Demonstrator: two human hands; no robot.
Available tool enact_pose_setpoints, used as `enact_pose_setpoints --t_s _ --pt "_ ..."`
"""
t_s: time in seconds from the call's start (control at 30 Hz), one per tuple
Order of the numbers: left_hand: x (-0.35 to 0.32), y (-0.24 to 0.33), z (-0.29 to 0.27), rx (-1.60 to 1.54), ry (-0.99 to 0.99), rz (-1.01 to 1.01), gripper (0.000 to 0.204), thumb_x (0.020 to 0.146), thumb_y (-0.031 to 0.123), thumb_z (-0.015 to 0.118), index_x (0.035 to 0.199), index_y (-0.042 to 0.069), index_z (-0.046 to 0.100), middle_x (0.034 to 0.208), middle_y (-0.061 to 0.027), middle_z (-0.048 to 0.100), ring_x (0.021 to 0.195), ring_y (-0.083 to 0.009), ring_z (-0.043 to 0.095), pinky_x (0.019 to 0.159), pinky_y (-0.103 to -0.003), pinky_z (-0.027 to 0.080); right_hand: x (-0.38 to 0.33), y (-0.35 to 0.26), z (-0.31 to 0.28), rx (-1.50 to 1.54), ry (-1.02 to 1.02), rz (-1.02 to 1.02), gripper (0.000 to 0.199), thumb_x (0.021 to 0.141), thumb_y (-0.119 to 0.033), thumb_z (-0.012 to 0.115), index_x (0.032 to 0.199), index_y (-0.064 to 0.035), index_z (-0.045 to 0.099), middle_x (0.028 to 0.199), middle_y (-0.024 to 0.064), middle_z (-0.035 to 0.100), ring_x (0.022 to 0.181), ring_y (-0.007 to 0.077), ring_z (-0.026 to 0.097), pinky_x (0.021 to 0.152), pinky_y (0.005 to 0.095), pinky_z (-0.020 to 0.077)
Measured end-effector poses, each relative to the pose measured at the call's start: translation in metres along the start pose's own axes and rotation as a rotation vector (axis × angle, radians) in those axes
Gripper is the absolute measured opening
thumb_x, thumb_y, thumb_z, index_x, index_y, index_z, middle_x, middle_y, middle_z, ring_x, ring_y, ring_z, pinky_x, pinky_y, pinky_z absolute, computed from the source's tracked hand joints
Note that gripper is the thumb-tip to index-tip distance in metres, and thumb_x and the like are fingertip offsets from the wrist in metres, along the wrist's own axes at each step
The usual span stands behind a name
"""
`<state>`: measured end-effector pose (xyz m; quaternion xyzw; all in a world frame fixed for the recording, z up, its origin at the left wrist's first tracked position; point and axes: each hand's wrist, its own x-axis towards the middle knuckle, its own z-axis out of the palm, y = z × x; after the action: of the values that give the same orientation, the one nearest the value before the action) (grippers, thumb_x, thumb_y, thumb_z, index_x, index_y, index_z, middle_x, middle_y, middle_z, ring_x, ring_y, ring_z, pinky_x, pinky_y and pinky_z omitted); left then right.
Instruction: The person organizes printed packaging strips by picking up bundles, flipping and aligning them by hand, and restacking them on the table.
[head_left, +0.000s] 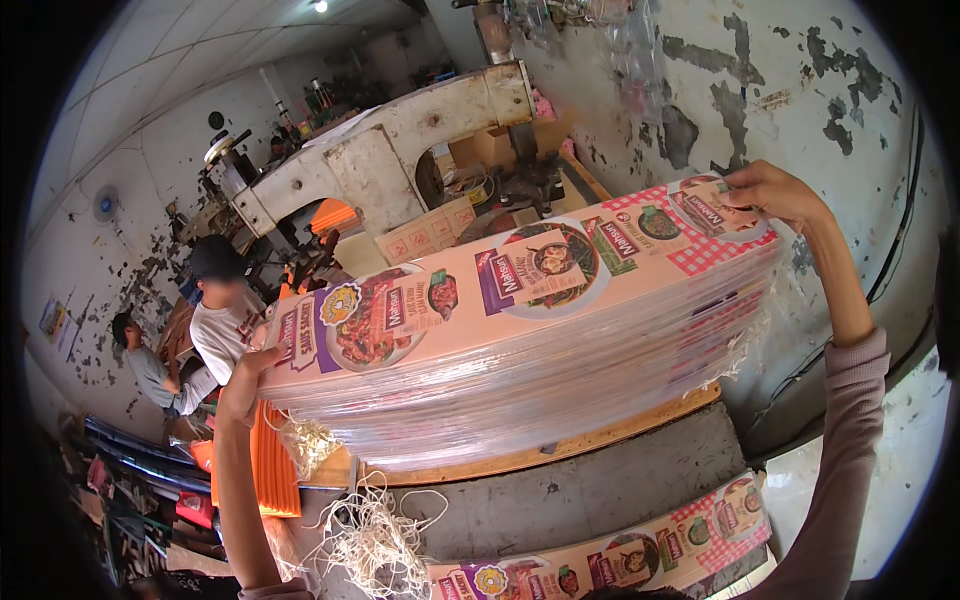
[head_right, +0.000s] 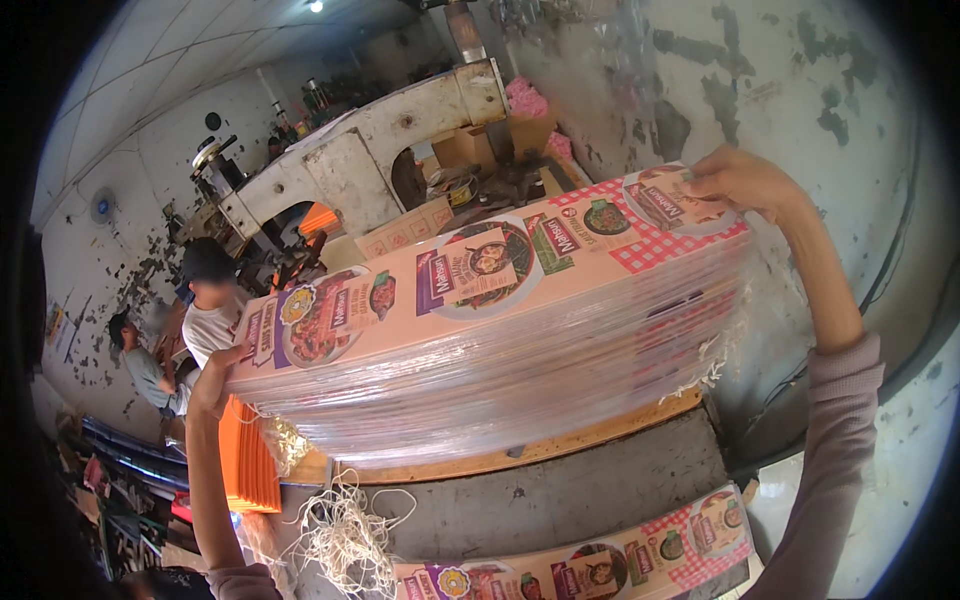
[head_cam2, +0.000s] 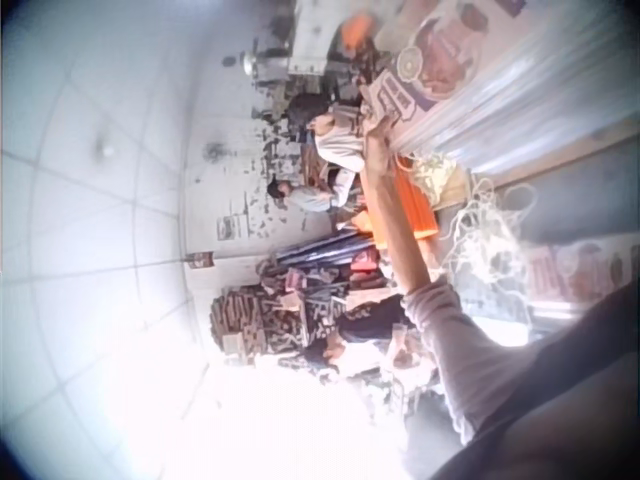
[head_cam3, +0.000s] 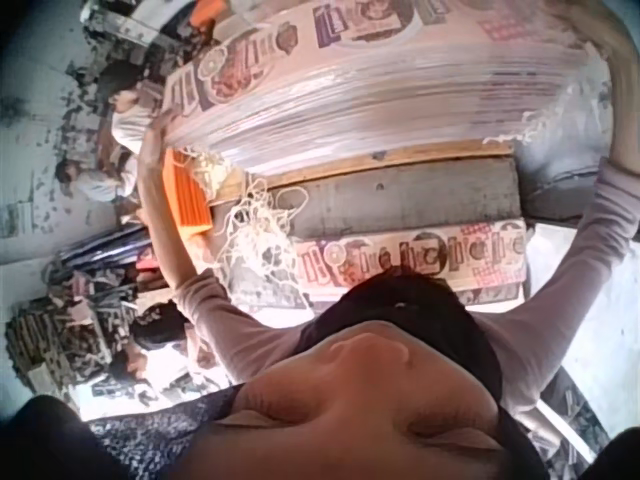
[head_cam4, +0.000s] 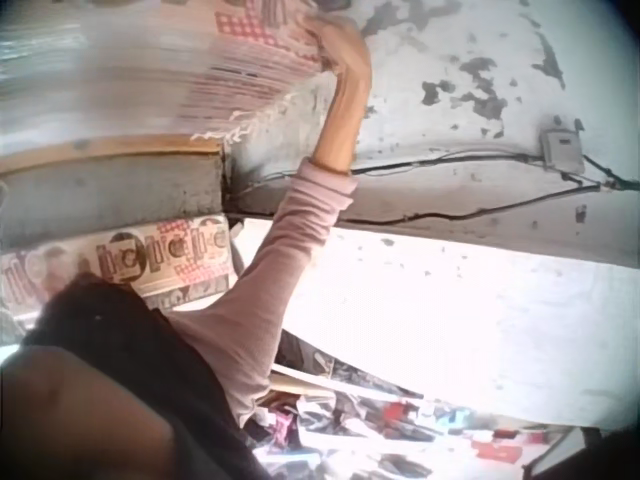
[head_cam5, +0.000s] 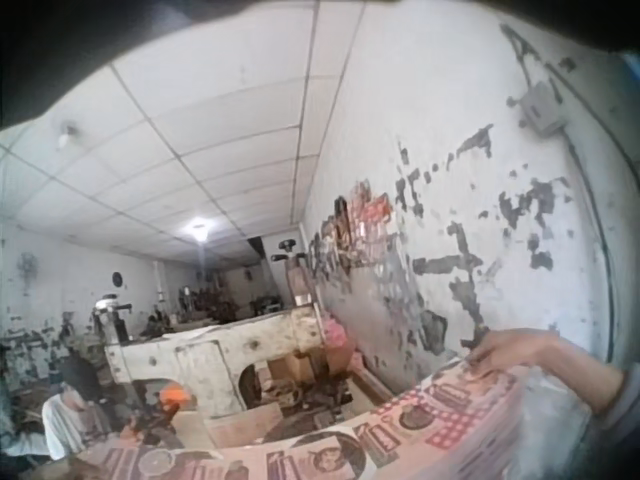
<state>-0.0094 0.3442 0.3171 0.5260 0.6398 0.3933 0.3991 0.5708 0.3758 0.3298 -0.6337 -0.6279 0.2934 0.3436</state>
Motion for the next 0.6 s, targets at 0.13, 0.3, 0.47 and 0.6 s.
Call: enact_pose_setpoints --t_s 0.13,0.3,0.47,0.6 --pt "-0.002 0.002 -0.009 0.102 -0.003 0.051 0.04 0.074 0.033 0.053 0.094 -0.001 0.058 0.091 -0.0078 0.058 0.087 -0.0154 0.05 0.081 -0.025 0.033 0.003 0.0 -0.015 -0.068 -0.086 -0.032 0.02 0.075 -0.012 0.056 0.084 0.0059 0.059 0.066 0.0008 0.054 0.056 0.0049 0.045 0.051 0.0182 0.0383" --pt "0.006 -0.003 -0.016 0.208 -0.04 -0.003 0.038 0.077 0.033 0.051 0.087 -0.002 0.06 0.085 -0.008 0.059 0.086 -0.0141 0.051 0.078 -0.024 0.034 0.002 0.006 -0.014 0.028 -0.034 -0.019 0.023 0.076 -0.015 0.056 0.085 0.0055 0.06 0.069 0.0023 0.056 0.059 0.0064 0.05 0.057 0.0191 0.0429" --pt "0.013 -0.02 -0.027 0.162 0.011 0.079 0.043 0.078 0.035 0.051 0.099 -0.003 0.054 0.093 -0.0083 0.058 0.081 -0.0151 0.054 0.08 -0.025 0.035 -0.013 -0.01 0.0 -0.156 0.084 0.063 0.046 0.078 -0.036 0.053 0.095 0.0066 0.057 0.081 0.0117 0.058 0.075 0.0099 0.053 0.065 0.0217 0.0447" --pt "0.011 -0.021 -0.019 -0.021 -0.024 0.088 0.048 0.078 0.035 0.051 0.108 -0.002 0.047 0.1 -0.0087 0.055 0.084 -0.016 0.055 0.081 -0.026 0.038 -0.017 0.003 0.007 -0.002 0.179 0.07 0.066 0.077 -0.053 0.047 0.103 0.0077 0.052 0.087 0.0149 0.058 0.083 0.0107 0.052 0.065 0.0221 0.0452"
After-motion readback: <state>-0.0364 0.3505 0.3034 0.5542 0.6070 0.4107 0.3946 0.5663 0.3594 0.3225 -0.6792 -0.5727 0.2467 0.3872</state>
